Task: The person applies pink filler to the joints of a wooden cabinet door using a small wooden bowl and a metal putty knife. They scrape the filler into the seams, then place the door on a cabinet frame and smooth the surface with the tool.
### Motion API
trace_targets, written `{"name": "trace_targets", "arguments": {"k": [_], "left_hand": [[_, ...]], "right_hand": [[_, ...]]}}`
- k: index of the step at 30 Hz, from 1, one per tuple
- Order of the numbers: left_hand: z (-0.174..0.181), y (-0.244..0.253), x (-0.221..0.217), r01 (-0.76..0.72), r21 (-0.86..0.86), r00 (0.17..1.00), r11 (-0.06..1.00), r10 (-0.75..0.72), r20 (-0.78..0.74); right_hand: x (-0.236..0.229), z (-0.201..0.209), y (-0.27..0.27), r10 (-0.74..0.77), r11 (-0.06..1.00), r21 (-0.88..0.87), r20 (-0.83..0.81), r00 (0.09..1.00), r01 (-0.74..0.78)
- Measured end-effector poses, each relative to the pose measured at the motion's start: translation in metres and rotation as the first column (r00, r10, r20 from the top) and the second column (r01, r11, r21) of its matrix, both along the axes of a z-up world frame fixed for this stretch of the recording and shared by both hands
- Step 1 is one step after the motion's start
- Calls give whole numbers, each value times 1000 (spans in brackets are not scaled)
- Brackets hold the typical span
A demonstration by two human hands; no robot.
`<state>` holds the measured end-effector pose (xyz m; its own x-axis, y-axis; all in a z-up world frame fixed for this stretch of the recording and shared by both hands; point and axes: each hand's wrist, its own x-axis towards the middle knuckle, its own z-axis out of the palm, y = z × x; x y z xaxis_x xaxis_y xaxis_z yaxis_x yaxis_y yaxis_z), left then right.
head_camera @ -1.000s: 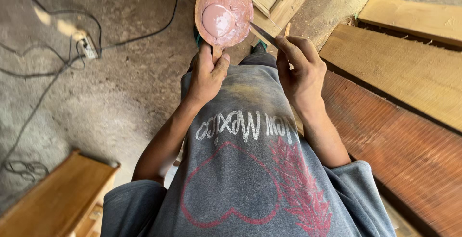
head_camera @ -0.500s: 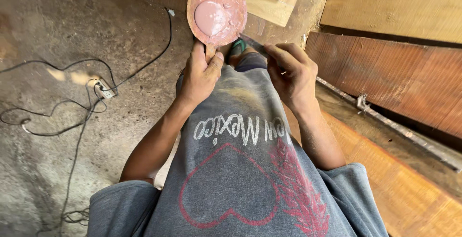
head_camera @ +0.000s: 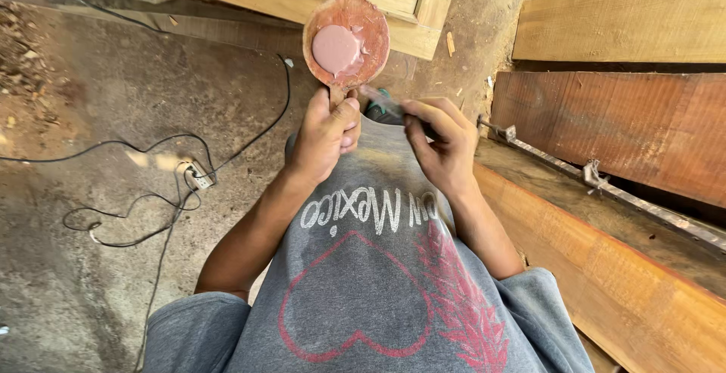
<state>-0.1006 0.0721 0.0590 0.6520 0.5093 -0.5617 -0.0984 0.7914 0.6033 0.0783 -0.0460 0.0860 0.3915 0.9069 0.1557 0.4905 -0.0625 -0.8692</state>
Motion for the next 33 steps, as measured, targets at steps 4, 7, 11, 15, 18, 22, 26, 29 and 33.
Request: {"name": "trace_targets", "arguments": {"k": [4,7,11,15,18,22,26,29,33], "left_hand": [[-12,-16,23,42,330,992,943,0,-126],[-16,-24,33,117,455,979,883,-26,-202],[-15,-32,38,220,539,956,813,-71,-284],[-17,-38,46,264,533,940,804,-90,-329],[-20,-41,51,322,564,921,760,-113,-373],[-24,-37,54,299,496,935,815,-147,-323],[-27,-10,50,208,406,959,890,-104,-265],[-28,15,40,187,389,958,902,-81,-274],[-38,47,24,225,435,952,872,-101,-290]], "right_hand": [[16,17,-9,-125,992,13,182,975,125],[38,24,-11,-93,995,-6,324,941,101],[62,28,-18,-47,996,-52,359,932,70],[72,30,-31,-22,996,-79,286,958,47],[72,29,-40,-51,991,-104,261,964,81],[72,18,-58,-74,986,-152,-1,997,74],[60,-19,-72,-366,930,-176,-434,823,321],[41,-62,-69,-471,857,-216,-698,540,468],[3,-117,-41,-439,812,-169,-807,394,559]]}}
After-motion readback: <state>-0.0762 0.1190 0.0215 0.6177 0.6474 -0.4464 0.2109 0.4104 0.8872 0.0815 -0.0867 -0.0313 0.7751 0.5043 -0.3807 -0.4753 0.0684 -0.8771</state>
